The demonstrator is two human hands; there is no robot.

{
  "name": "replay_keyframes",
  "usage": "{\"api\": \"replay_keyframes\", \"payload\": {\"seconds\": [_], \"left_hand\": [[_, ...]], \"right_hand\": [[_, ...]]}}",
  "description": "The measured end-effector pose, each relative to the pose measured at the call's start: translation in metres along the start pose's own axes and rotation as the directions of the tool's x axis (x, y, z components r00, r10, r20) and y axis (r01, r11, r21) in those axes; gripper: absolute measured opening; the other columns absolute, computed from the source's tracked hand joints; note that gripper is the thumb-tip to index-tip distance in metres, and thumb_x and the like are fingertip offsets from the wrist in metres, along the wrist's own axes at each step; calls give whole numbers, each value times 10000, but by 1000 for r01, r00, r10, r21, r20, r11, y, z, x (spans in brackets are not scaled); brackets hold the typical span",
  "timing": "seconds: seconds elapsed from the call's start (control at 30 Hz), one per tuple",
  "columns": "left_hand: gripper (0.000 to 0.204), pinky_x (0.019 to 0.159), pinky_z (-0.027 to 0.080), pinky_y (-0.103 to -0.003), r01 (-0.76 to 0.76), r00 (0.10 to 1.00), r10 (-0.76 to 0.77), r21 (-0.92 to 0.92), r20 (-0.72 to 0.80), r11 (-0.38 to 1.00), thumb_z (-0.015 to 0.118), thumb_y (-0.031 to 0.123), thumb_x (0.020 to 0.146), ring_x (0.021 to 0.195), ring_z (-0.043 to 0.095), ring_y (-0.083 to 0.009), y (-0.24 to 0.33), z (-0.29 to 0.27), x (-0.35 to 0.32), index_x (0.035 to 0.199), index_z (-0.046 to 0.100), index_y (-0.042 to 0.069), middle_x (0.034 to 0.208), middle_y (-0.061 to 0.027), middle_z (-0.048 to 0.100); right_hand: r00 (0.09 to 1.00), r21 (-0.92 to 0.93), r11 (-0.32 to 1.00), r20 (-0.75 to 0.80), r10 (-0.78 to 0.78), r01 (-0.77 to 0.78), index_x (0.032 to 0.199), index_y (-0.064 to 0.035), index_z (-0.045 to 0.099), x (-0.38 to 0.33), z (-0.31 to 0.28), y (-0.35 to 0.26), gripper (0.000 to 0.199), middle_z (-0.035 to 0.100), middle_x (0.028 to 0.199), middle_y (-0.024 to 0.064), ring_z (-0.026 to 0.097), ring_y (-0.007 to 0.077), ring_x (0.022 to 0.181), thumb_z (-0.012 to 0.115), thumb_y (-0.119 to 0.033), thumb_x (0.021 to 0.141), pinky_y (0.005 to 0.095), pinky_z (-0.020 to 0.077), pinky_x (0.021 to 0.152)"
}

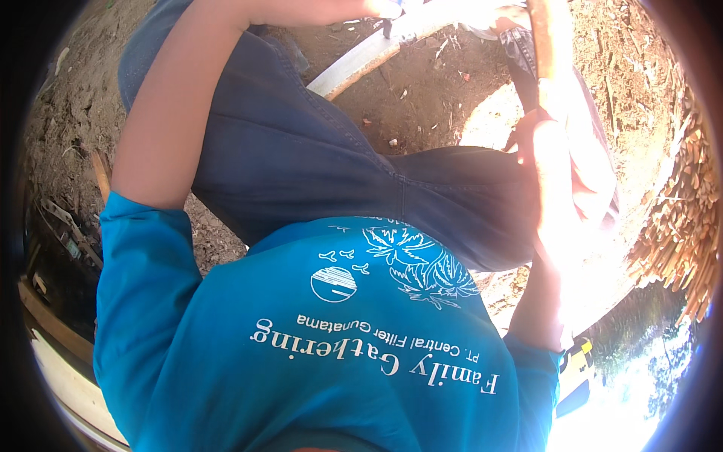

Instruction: The person carves a wooden branch using a chisel and a hammer, striking the chisel to remove shavings.

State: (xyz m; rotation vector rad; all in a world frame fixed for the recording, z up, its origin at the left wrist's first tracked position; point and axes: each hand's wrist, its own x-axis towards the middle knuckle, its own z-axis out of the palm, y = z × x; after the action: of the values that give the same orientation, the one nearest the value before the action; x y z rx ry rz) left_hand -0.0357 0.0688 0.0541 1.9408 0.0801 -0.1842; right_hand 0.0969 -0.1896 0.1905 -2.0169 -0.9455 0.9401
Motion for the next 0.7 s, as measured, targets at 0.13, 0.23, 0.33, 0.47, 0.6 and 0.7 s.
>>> {"api": "replay_keyframes", "payload": {"seconds": [0.13,0.23,0.33,0.47,0.6,0.7], "left_hand": [[211,710,468,-392,171,985,-171,-78,4,982,633,183,957,766,614,-223,-3,-24,-20,1070,635,5,829,-130,665],[197,706,462,-367,189,982,-186,-165,29,968,634,161,975,783,586,-170,-3,-26,-16,1121,619,30,855,-102,652],[186,777,475,-325,47,994,-79,-352,-78,935,634,112,990,875,591,-150,-14,-10,-16,1158,605,38,973,-75,665],[159,910,487,-330,-143,950,-10,-464,-313,874,614,62,987,1000,615,-171,-2,-2,-32,1145,608,37,1051,-79,668],[126,959,498,-354,-245,879,-23,-493,-476,835,613,29,974,1063,630,-189,-10,19,-37,1099,615,44,1078,-89,669],[73,962,527,-346,-108,889,-79,-374,-451,921,648,33,973,1033,659,-173,-9,26,-25,1017,592,48,1036,-78,675]], "right_hand": [[994,99,991,-55,90,-85,1163,-7,629,12,-7,9,325,503,717,16,383,38,514,504,-298,1091,194,286,456],[994,121,991,-84,71,-61,1181,-7,619,12,-7,23,325,506,726,21,383,37,516,501,-296,1091,193,289,459],[995,170,984,-79,59,-45,1200,-7,609,20,-11,33,326,509,735,26,383,37,518,499,-294,1092,192,293,461],[992,237,971,-114,52,-24,1225,-7,595,27,-19,52,329,513,748,33,383,37,520,496,-292,1093,191,297,464],[994,355,934,-76,77,-45,1162,1,596,41,-23,60,272,540,788,50,410,52,579,512,-246,1085,197,311,507],[995,478,874,6,97,-88,1043,24,633,47,-28,61,182,590,843,65,468,79,696,558,-141,1058,207,336,589]]}}
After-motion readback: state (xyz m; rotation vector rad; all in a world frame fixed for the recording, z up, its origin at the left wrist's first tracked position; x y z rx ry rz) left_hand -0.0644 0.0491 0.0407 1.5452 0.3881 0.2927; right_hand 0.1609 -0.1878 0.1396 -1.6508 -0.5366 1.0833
